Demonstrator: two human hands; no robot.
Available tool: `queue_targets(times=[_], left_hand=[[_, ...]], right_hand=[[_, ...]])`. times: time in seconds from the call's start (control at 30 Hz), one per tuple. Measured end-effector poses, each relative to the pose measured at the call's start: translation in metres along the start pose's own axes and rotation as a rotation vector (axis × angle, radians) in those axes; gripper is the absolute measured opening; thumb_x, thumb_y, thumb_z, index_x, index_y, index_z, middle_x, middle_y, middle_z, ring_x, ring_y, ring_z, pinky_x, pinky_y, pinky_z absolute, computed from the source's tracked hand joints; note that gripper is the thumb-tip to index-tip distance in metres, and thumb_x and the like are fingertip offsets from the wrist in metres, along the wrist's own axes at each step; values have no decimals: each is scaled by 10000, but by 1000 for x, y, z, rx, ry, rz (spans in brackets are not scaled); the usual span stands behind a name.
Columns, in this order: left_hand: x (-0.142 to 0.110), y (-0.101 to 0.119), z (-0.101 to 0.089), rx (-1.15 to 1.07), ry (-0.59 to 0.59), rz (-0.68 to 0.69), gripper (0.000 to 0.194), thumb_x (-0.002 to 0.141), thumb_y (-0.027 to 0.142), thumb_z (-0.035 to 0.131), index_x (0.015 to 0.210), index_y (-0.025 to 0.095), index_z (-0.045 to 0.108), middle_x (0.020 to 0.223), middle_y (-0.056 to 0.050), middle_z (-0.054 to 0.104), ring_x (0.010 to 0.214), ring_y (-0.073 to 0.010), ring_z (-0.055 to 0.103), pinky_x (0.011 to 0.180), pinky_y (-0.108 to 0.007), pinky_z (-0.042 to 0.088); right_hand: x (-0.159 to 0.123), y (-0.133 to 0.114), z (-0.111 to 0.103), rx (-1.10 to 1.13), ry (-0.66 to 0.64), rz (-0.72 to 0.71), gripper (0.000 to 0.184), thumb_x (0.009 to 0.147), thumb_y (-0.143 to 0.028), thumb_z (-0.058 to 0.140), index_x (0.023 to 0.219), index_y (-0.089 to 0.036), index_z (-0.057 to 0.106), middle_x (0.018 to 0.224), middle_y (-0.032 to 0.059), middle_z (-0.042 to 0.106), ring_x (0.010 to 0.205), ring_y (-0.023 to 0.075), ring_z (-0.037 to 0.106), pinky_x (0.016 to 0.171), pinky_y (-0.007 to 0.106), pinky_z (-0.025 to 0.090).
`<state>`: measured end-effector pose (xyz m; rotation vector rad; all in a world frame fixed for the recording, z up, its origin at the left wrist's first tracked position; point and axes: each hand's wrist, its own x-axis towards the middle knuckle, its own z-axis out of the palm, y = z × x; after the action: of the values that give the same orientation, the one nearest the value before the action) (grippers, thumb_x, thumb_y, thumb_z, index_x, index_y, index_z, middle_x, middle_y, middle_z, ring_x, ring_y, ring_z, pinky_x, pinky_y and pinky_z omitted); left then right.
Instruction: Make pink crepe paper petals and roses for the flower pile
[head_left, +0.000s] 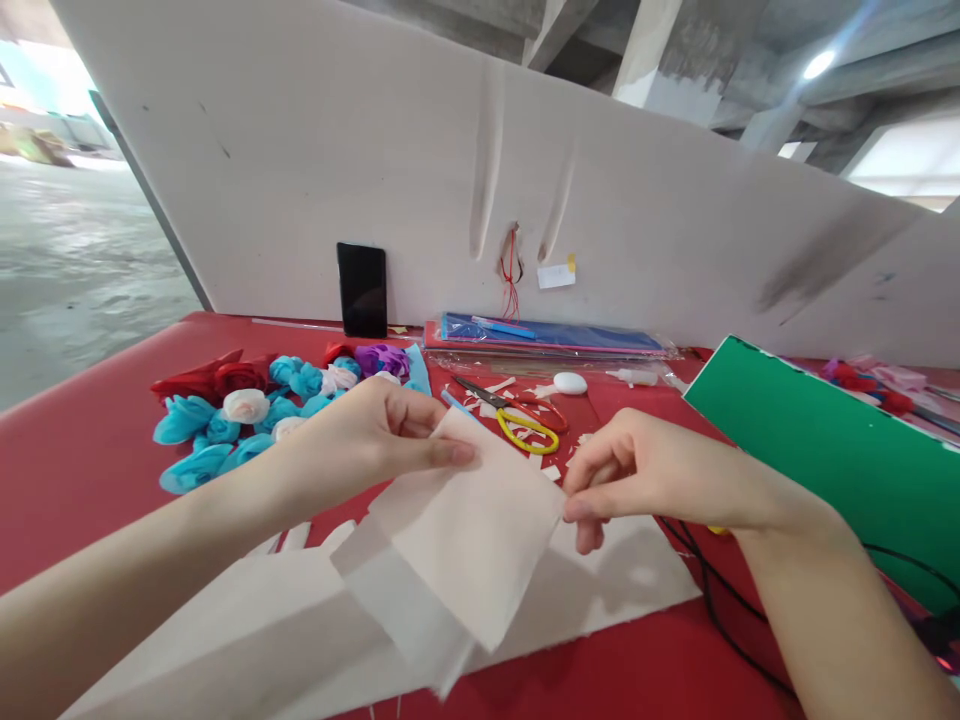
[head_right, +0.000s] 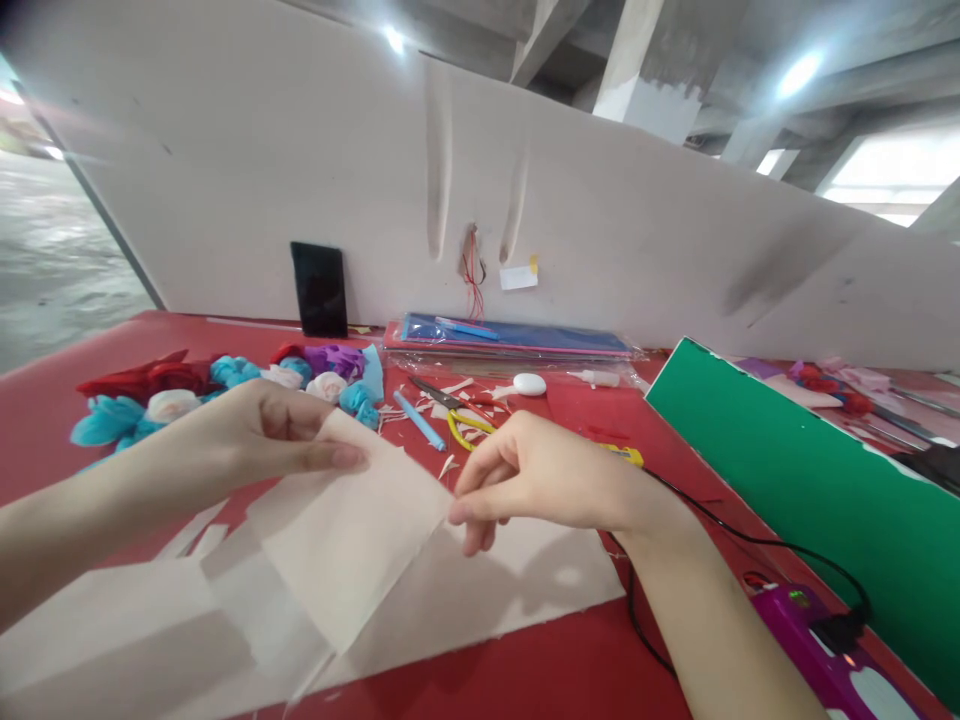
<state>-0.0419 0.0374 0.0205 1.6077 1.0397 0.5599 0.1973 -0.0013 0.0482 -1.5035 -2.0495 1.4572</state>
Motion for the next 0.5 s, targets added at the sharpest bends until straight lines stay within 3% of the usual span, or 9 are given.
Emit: queue_targets(times=[0.07, 0.13, 0.2, 0.27, 0.4, 0.5], left_hand=[[2, 0, -2, -52, 47, -2, 184, 657, 347, 727, 584, 183, 683, 581, -14, 687, 535, -165, 639, 459, -209, 466], [3, 3, 1, -146, 64, -11, 162, 677, 292, 725, 561, 189, 680, 559, 9, 677, 508, -133, 617, 484, -199, 474], [0, 6, 7, -212, 66, -30, 145, 716, 275, 706, 599, 190, 703, 598, 2, 700, 535, -132, 627, 512, -198, 487], [-3, 8, 14, -238, 95, -39, 147, 747, 287, 687, 649, 181, 717, 639, -15, 720, 591, -148, 650, 533, -197, 498], [-5, 4, 23, -294, 152, 4, 111, 719, 286, 705, 669, 188, 691, 656, 8, 718, 697, -155, 672, 608, -182, 510], [-2, -1, 22, -176, 59, -16, 160, 682, 293, 709, 587, 187, 637, 573, 29, 675, 551, -110, 612, 464, -145, 423]], right_hand=[[-3, 0, -5, -57, 15, -7, 150, 783, -262, 648, 657, -222, 717, 659, -3, 723, 673, 141, 653, 661, 235, 480], [-1, 0, -6, -32, 137, -54, 134, 810, -292, 627, 736, -231, 722, 746, 3, 728, 723, 145, 652, 669, 233, 485], [3, -2, -2, 63, 266, -136, 178, 843, -369, 592, 877, -242, 711, 859, 12, 716, 791, 147, 643, 679, 226, 491], [8, -4, 5, 137, 296, -187, 216, 856, -393, 573, 934, -231, 691, 893, 22, 696, 827, 150, 631, 680, 220, 489], [16, -5, 17, 167, 324, -179, 154, 827, -318, 615, 781, -184, 675, 763, 6, 655, 717, 125, 601, 617, 204, 456], [18, -5, 20, 203, 398, -167, 190, 801, -342, 633, 712, -176, 650, 661, -17, 596, 605, 100, 541, 530, 201, 405]])
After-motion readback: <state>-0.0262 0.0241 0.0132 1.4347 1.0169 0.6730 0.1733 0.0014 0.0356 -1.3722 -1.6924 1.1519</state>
